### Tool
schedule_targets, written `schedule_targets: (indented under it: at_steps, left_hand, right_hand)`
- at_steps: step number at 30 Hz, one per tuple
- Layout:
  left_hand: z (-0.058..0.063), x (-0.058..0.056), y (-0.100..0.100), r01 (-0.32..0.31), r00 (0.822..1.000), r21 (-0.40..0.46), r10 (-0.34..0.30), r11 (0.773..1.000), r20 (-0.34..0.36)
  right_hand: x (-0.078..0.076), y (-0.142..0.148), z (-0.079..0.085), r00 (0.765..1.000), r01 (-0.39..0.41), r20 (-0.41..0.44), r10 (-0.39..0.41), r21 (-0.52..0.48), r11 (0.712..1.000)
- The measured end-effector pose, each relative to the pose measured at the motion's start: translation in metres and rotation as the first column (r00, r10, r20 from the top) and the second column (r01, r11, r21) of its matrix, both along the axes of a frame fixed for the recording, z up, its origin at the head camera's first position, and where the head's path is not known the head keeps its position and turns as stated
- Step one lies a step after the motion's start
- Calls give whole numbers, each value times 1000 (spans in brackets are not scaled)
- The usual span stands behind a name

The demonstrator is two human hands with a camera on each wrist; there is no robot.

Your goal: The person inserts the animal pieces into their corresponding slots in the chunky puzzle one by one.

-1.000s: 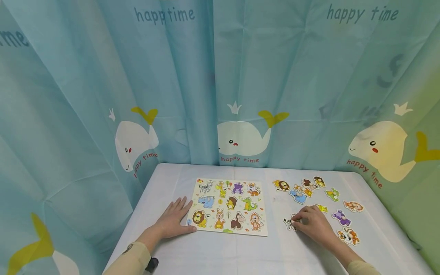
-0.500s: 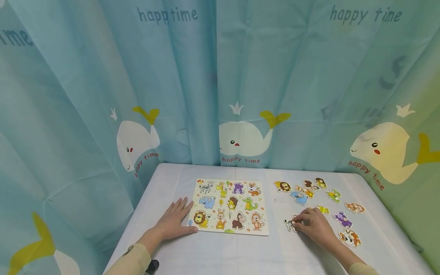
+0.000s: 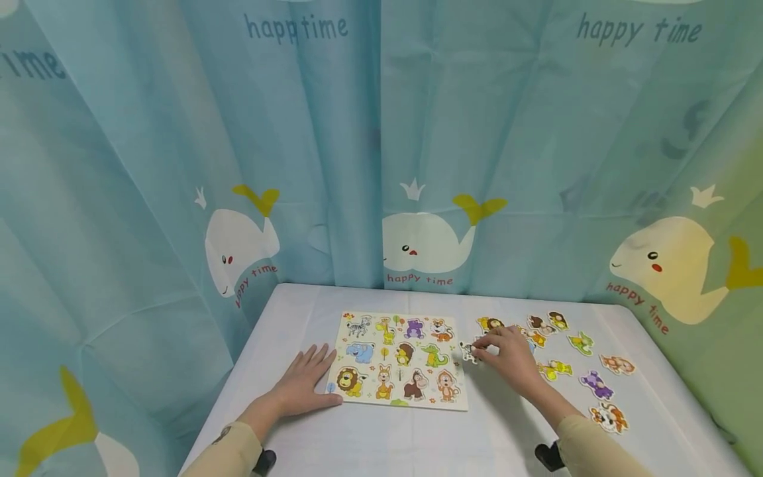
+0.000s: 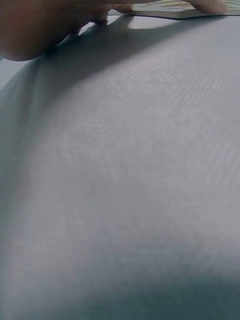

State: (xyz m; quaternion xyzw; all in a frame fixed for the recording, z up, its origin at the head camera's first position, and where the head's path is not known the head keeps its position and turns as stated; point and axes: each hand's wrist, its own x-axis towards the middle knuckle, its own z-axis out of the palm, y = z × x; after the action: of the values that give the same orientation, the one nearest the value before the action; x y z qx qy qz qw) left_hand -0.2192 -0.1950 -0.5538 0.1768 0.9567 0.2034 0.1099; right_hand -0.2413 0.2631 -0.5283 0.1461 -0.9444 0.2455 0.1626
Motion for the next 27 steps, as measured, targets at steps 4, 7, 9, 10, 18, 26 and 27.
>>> schedule_targets:
  at_steps: [4, 7, 9, 10, 18, 26, 27]
  left_hand:
    - [-2, 2, 0, 9, 1000, 0, -9, 1000, 14]
    - [-3, 1, 0, 13, 1000, -3, -13, 1000, 14]
    - [-4, 0, 0, 15, 1000, -4, -15, 1000, 11]
    - [-5, 0, 0, 15, 1000, -7, -15, 1000, 11]
    - [-4, -2, -1, 13, 1000, -6, -12, 1000, 10]
    - [0, -1, -1, 10, 1000, -1, -10, 1000, 7]
    - [0, -1, -1, 9, 1000, 0, -9, 1000, 6]
  right_hand:
    - [-12, -31, 3, 1000, -18, 13, 17, 17, 1000]
    - [-23, -53, 5, 1000, -19, 19, 19, 33, 999]
    - [-31, -66, 6, 999, -15, 33, 14, 40, 999]
    - [-35, -72, 7, 999, -12, 40, 10, 46, 999]
    - [-58, -118, 6, 996, -47, 80, 42, 63, 997]
    - [-68, -150, 1, 995, -75, 64, 71, 59, 995]
    - [-70, -153, 0, 995, -74, 65, 70, 59, 996]
